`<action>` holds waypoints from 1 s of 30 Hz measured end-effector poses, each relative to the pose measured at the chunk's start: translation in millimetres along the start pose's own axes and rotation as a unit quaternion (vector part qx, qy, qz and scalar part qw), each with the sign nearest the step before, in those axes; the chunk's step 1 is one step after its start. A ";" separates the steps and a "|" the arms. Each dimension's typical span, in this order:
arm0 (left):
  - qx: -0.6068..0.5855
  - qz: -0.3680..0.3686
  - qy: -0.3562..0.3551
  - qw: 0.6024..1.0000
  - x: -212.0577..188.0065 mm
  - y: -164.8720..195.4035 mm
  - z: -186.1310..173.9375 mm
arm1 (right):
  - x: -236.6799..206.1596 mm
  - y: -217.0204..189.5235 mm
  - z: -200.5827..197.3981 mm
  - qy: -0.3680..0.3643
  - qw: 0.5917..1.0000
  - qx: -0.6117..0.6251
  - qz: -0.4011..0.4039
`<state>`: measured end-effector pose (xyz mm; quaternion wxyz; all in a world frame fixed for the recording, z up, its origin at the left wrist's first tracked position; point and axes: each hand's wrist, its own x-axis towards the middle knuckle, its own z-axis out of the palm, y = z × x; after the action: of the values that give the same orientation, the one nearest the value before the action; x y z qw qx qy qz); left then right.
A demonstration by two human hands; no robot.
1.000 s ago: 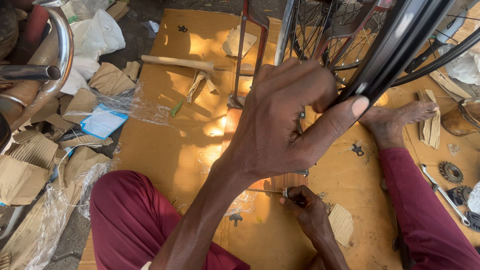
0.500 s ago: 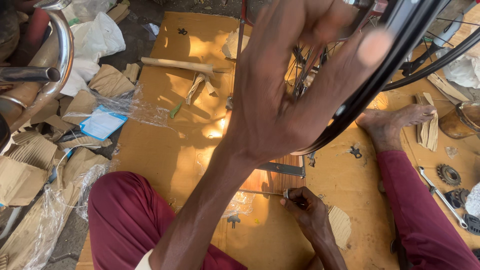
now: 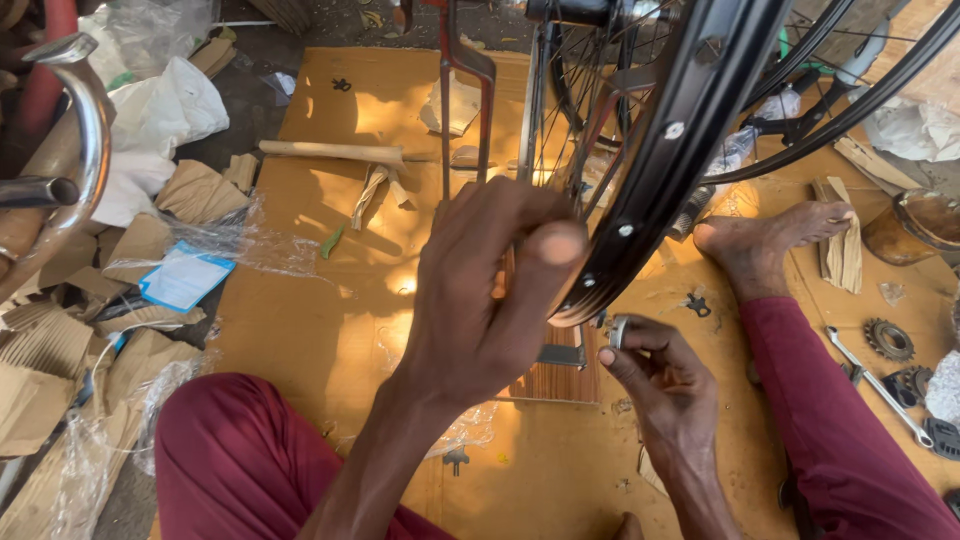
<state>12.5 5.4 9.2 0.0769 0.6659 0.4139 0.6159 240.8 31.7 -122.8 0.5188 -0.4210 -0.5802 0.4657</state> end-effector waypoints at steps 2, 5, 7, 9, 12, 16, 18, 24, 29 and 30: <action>0.008 -0.071 -0.014 0.997 -20.2 -3.7 -1.2 | 15.2 -22.3 1.8 -0.029 0.994 -0.035 -0.098; -0.002 -0.160 -0.047 0.986 -49.5 -8.8 5.4 | 28.4 -57.0 2.6 -0.025 0.950 -0.215 -0.226; 0.025 -0.162 -0.069 0.984 -61.8 -14.9 10.6 | 39.8 -74.7 5.2 -0.027 0.903 -0.330 -0.275; 0.100 -0.129 -0.105 0.981 -68.9 -20.8 15.0 | 48.5 -86.6 8.3 -0.051 0.867 -0.400 -0.293; 0.026 -0.257 -0.102 0.961 -70.9 -28.4 22.8 | 54.2 -92.9 14.9 -0.062 0.863 -0.390 -0.316; 0.046 -0.237 -0.111 0.964 -68.6 -32.6 24.4 | 53.3 -93.0 16.9 -0.059 0.888 -0.351 -0.292; 0.060 -0.228 -0.112 0.965 -67.7 -33.1 25.2 | 52.5 -93.2 16.2 -0.056 0.892 -0.342 -0.289; 0.075 -0.223 -0.104 0.966 -68.7 -34.1 28.0 | 55.5 -96.0 18.3 -0.060 0.893 -0.339 -0.291; 0.104 -0.169 -0.092 0.976 -68.1 -31.6 27.0 | 68.3 -90.2 27.0 -0.133 0.962 -0.055 -0.231; 0.115 -0.143 -0.086 0.979 -67.3 -29.4 26.3 | 72.6 -87.9 29.3 -0.164 0.967 0.070 -0.182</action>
<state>29.1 -8.4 -65.8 0.1219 0.6545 0.5650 0.4874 203.4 80.6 -22.4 0.5210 -0.1892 -0.6898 0.4658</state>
